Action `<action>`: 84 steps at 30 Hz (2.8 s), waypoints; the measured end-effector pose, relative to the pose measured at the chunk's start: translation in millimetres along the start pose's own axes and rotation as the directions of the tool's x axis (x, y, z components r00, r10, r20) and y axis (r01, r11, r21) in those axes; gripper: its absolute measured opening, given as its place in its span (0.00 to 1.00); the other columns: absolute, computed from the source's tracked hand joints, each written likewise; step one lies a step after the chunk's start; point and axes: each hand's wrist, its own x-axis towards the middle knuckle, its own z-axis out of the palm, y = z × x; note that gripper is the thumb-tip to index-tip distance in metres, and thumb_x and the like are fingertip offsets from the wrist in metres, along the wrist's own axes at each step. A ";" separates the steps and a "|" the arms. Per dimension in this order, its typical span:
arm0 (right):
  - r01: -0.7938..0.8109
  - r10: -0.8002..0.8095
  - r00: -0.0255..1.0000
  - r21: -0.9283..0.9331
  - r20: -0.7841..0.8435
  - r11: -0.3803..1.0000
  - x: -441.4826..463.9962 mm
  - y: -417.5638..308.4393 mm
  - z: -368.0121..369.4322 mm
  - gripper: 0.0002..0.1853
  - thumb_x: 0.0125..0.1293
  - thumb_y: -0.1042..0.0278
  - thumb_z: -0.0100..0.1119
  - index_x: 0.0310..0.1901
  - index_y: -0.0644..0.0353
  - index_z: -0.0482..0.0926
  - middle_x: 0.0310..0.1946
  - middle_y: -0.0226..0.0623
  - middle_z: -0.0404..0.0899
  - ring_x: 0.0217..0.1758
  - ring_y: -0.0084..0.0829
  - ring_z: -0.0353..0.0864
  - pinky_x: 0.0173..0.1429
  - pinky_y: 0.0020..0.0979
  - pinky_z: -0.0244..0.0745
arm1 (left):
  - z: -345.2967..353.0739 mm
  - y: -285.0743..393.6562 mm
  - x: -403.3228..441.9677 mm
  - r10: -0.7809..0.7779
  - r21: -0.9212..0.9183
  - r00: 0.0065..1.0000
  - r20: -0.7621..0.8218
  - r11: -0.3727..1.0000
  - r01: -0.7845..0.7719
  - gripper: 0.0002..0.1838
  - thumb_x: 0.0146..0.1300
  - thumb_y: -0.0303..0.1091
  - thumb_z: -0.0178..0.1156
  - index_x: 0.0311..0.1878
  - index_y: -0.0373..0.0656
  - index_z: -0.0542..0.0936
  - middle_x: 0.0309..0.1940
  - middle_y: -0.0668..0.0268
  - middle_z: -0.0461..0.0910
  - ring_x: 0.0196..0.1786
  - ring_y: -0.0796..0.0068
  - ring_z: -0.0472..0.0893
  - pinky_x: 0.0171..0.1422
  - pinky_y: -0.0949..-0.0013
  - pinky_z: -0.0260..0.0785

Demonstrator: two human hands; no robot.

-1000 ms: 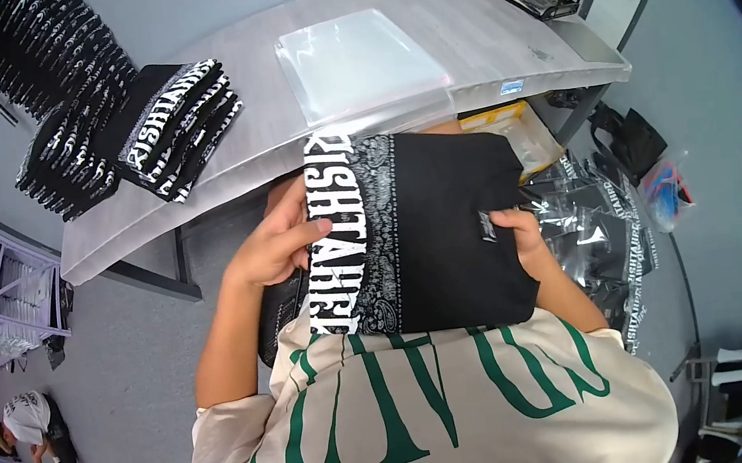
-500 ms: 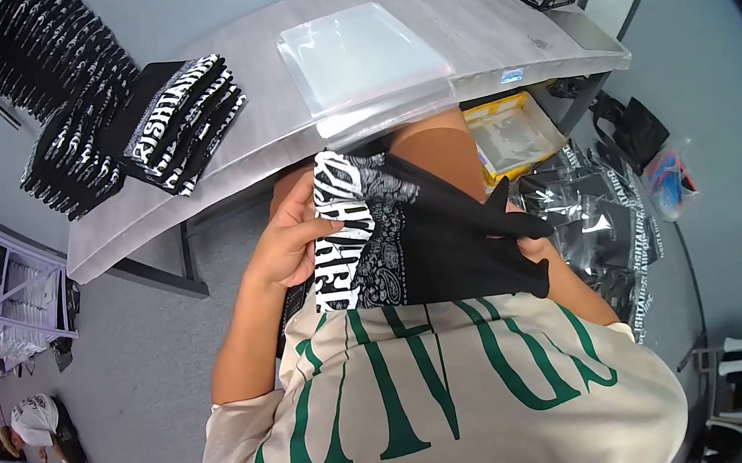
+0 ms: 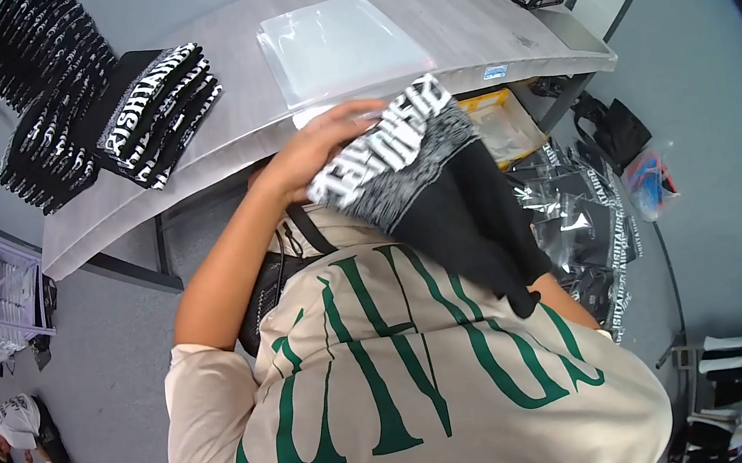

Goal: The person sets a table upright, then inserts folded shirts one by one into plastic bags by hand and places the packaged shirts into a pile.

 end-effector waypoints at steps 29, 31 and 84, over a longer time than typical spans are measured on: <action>0.027 0.015 0.971 0.170 -0.239 0.985 -0.3 6.8 -60.6 0.29 0.67 0.41 0.45 0.54 0.60 0.74 0.45 0.48 0.78 0.40 0.44 0.76 0.34 0.36 0.72 | -62.9 1.9 65.0 0.756 0.931 0.605 0.251 -0.359 0.062 0.10 0.60 0.32 0.60 0.45 0.50 0.83 0.39 0.67 0.85 0.39 0.65 0.84 0.41 0.62 0.77; 0.032 0.011 0.983 0.230 -0.185 0.973 2.6 10.7 -46.5 0.30 0.67 0.40 0.45 0.55 0.61 0.74 0.47 0.50 0.78 0.41 0.46 0.77 0.35 0.37 0.72 | -65.9 -2.9 65.9 0.697 0.907 0.660 0.281 -0.418 0.055 0.10 0.58 0.32 0.60 0.43 0.50 0.83 0.39 0.68 0.85 0.40 0.65 0.84 0.41 0.62 0.77; 0.005 -0.064 0.977 0.282 0.202 0.959 82.6 -7.6 44.9 0.15 0.71 0.61 0.50 0.44 0.67 0.78 0.40 0.43 0.82 0.21 0.24 0.71 0.18 0.21 0.70 | -26.8 70.5 -5.5 0.633 0.841 0.588 0.504 -0.515 -0.168 0.31 0.55 0.28 0.61 0.65 0.44 0.72 0.56 0.58 0.75 0.56 0.55 0.78 0.54 0.60 0.76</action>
